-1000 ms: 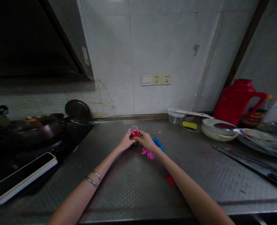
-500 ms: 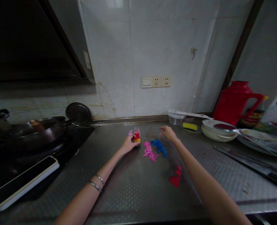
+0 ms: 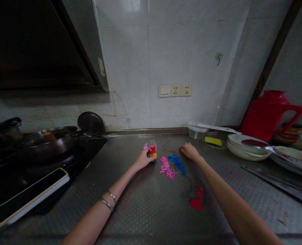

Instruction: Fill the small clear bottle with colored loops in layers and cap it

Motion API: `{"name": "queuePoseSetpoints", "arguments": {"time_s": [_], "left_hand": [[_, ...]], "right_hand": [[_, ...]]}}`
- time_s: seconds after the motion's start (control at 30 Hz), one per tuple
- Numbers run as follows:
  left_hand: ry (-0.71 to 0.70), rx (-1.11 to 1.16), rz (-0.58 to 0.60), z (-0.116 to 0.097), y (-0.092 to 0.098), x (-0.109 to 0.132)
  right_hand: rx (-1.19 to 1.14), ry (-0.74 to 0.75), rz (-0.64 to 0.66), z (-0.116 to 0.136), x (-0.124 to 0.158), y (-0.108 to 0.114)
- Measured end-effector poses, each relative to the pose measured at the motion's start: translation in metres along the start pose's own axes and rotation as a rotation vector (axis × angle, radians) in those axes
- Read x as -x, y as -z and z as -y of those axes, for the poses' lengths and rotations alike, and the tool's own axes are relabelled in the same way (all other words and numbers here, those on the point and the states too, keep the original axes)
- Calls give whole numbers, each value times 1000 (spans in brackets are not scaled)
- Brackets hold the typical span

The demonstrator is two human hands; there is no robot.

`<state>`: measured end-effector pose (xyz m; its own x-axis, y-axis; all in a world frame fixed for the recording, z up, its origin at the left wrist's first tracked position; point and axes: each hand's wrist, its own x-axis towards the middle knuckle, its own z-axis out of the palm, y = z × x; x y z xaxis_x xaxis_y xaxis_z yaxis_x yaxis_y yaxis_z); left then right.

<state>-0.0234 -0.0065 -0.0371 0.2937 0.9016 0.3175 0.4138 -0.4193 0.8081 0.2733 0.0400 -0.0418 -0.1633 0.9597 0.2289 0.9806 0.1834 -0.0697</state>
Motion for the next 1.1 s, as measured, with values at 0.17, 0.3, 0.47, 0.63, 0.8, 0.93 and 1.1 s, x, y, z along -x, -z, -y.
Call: {"name": "queuePoseSetpoints", "arguments": {"time_s": [0.17, 0.3, 0.47, 0.63, 0.8, 0.93, 1.1], "left_hand": [[-36, 10, 26, 4, -1, -1], [-39, 32, 29, 3, -1, 0], [-45, 45, 36, 2, -2, 0], [-30, 22, 12, 5, -2, -1], [-38, 10, 7, 4, -2, 0], [-48, 16, 5, 1, -2, 1], [-48, 11, 7, -1, -2, 1]], "right_hand": [[-33, -16, -48, 3, 1, 0], [-115, -52, -91, 5, -1, 5], [-339, 133, -230, 38, -9, 36], [-294, 403, -346, 100, -3, 90], [-8, 480, -295, 141, 9, 122], [124, 517, -242, 154, 12, 123], [110, 545, -232, 158, 14, 117]]}}
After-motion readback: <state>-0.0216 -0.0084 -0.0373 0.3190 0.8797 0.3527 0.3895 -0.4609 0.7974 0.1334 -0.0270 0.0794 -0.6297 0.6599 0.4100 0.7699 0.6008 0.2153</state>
